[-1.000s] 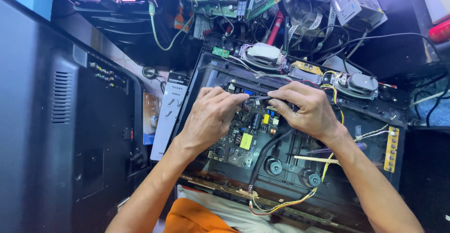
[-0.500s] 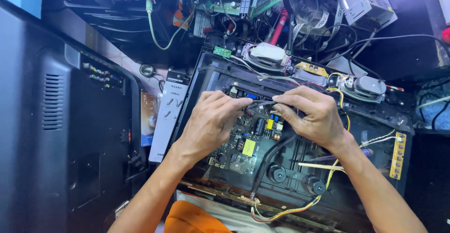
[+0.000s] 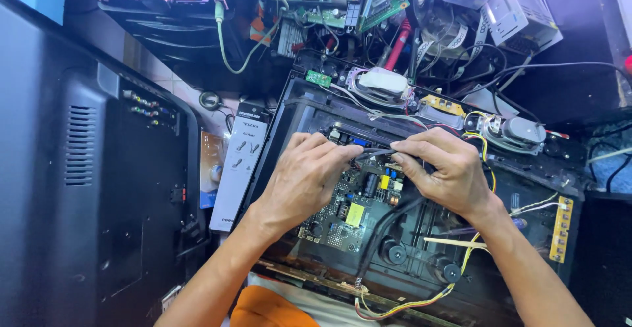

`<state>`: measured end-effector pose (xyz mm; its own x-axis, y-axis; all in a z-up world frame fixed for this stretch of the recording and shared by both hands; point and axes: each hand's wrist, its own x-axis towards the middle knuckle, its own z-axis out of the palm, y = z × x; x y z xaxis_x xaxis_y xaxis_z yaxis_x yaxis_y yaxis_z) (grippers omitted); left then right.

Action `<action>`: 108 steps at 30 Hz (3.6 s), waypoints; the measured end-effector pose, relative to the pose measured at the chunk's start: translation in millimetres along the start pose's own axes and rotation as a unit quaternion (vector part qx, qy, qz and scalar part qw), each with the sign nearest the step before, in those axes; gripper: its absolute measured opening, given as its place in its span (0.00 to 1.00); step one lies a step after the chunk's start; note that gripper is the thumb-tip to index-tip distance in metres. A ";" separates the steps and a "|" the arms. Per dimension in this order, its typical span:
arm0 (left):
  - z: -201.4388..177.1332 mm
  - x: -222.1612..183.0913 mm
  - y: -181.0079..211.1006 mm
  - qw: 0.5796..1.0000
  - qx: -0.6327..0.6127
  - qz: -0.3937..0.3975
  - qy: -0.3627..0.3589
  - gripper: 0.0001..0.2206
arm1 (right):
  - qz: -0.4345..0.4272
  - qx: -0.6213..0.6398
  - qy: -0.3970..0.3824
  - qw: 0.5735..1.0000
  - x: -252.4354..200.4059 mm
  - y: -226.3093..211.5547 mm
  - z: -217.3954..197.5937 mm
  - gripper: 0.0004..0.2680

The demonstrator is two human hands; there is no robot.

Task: Repairing the internal components of a television by connecting cables and using a screwdriver

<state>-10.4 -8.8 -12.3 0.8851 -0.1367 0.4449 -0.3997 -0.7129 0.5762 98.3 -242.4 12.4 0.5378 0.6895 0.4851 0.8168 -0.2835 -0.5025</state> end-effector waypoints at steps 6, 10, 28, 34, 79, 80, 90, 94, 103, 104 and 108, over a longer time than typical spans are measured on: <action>-4.2 4.8 4.0 0.999 0.020 -0.023 -0.040 0.10 | -0.001 -0.003 0.011 1.000 -2.2 3.4 3.1 0.03; -5.9 7.0 4.9 0.997 0.027 -0.027 -0.062 0.10 | 0.000 -0.008 0.014 1.000 -1.4 0.0 1.4 0.02; -10.0 11.5 -3.9 0.993 -0.002 -0.049 -0.108 0.11 | 0.034 -0.003 -0.036 0.999 5.1 -12.0 19.1 0.13; -22.1 22.9 5.6 0.989 0.014 -0.049 -0.140 0.08 | 0.148 0.042 -0.118 0.981 20.5 -12.1 16.8 0.16; -20.5 23.8 10.5 0.930 -0.065 -0.343 -0.111 0.06 | 0.313 0.066 -0.342 0.883 56.4 7.0 24.2 0.22; -19.3 23.9 7.8 0.927 -0.063 -0.350 -0.121 0.06 | 0.316 0.068 -0.342 0.882 56.7 7.2 24.6 0.22; -17.9 25.7 2.8 0.919 -0.059 -0.366 -0.138 0.08 | 0.331 0.062 -0.346 0.876 56.2 9.2 25.2 0.22; -17.3 26.6 -1.6 0.918 -0.051 -0.367 -0.142 0.08 | 0.333 0.061 -0.349 0.874 57.5 8.9 26.3 0.22; -20.3 30.4 -0.2 0.914 -0.037 -0.375 -0.149 0.07 | 0.342 0.062 -0.352 0.869 59.0 6.3 25.5 0.22; -20.6 31.8 -1.0 0.914 -0.036 -0.374 -0.153 0.07 | 0.339 0.061 -0.350 0.871 58.5 8.6 26.9 0.22; -21.0 35.6 -2.2 0.914 -0.023 -0.370 -0.163 0.06 | 0.335 0.057 -0.350 0.873 59.0 10.4 27.6 0.22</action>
<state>17.0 2.4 16.7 0.9386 0.1680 -0.3014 0.3337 -0.6645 0.6686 132.7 -186.3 16.0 0.5954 0.6440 -0.4805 0.3205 -0.7387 -0.5929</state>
